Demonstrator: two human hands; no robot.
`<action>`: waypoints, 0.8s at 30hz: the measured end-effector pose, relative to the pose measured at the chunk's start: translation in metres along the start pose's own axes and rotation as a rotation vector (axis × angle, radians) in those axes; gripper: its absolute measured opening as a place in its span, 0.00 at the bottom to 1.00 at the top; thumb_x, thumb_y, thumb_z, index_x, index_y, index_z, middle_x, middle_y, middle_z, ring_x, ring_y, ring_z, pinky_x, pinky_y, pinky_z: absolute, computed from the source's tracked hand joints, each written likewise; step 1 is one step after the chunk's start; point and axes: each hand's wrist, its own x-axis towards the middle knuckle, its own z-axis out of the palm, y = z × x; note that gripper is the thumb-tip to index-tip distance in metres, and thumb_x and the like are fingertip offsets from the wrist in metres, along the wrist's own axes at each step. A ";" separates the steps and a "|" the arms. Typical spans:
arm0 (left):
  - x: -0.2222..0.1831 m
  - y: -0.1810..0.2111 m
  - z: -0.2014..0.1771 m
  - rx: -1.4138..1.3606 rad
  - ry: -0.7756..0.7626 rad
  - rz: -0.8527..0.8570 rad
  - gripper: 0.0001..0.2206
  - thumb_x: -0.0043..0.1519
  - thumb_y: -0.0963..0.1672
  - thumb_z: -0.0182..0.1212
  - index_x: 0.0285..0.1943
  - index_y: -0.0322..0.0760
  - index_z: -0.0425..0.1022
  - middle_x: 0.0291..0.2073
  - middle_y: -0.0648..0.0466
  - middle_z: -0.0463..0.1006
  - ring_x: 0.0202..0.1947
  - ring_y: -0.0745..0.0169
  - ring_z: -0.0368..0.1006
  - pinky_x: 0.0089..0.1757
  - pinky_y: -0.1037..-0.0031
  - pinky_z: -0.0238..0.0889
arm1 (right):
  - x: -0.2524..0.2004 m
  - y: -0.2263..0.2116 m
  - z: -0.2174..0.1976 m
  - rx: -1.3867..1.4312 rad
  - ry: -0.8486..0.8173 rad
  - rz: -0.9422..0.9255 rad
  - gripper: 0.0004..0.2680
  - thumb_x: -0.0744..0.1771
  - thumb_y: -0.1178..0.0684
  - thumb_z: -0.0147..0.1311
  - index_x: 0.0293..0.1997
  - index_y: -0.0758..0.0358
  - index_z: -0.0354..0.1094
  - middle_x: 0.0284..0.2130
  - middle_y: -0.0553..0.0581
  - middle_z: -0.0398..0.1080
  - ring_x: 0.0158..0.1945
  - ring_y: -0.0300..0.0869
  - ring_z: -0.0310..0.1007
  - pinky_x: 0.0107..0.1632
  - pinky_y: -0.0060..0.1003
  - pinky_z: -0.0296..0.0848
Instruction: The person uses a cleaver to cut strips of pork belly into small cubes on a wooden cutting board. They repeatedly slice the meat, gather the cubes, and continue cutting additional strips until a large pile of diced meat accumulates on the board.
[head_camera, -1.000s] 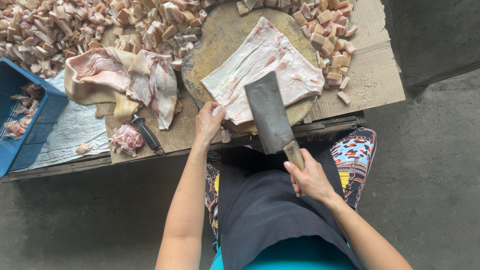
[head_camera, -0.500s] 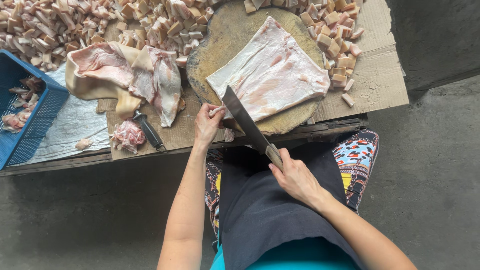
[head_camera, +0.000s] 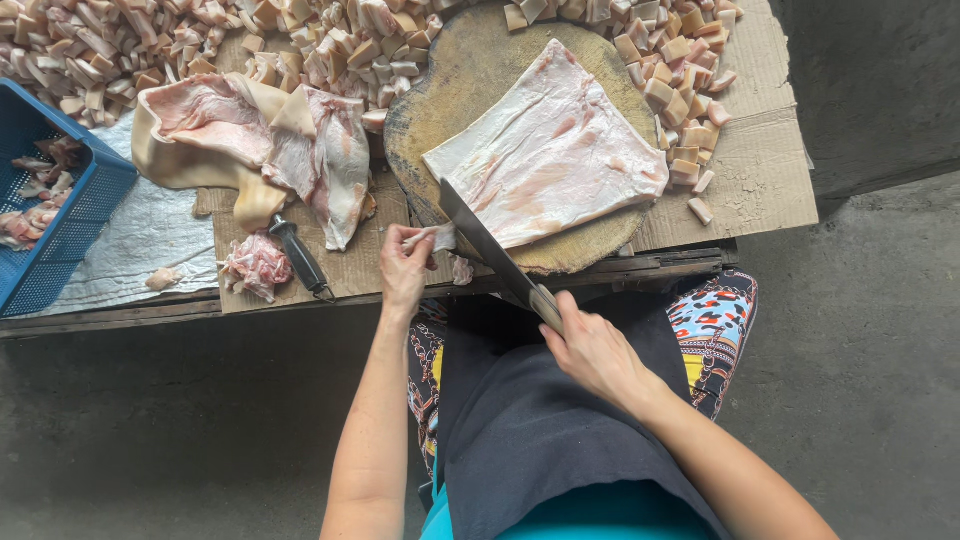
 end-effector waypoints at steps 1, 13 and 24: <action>0.000 0.001 -0.010 -0.036 -0.008 -0.004 0.07 0.64 0.40 0.63 0.45 0.33 0.69 0.37 0.52 0.81 0.27 0.73 0.71 0.30 0.79 0.68 | -0.008 0.002 -0.001 -0.028 -0.026 0.038 0.12 0.69 0.48 0.50 0.50 0.64 0.54 0.29 0.70 0.75 0.33 0.66 0.78 0.36 0.56 0.77; -0.011 -0.001 -0.038 -0.186 -0.096 -0.191 0.08 0.64 0.41 0.64 0.47 0.32 0.72 0.34 0.54 0.78 0.28 0.72 0.73 0.34 0.77 0.72 | -0.022 -0.009 -0.008 0.176 0.080 0.011 0.12 0.68 0.50 0.53 0.52 0.62 0.60 0.24 0.68 0.75 0.29 0.60 0.80 0.32 0.52 0.76; -0.020 0.003 -0.040 -0.153 -0.096 -0.150 0.08 0.63 0.40 0.63 0.48 0.30 0.72 0.35 0.51 0.80 0.27 0.71 0.74 0.33 0.77 0.72 | 0.083 -0.038 0.025 -0.113 0.130 -0.240 0.15 0.69 0.50 0.51 0.55 0.69 0.52 0.29 0.76 0.73 0.34 0.72 0.73 0.37 0.64 0.71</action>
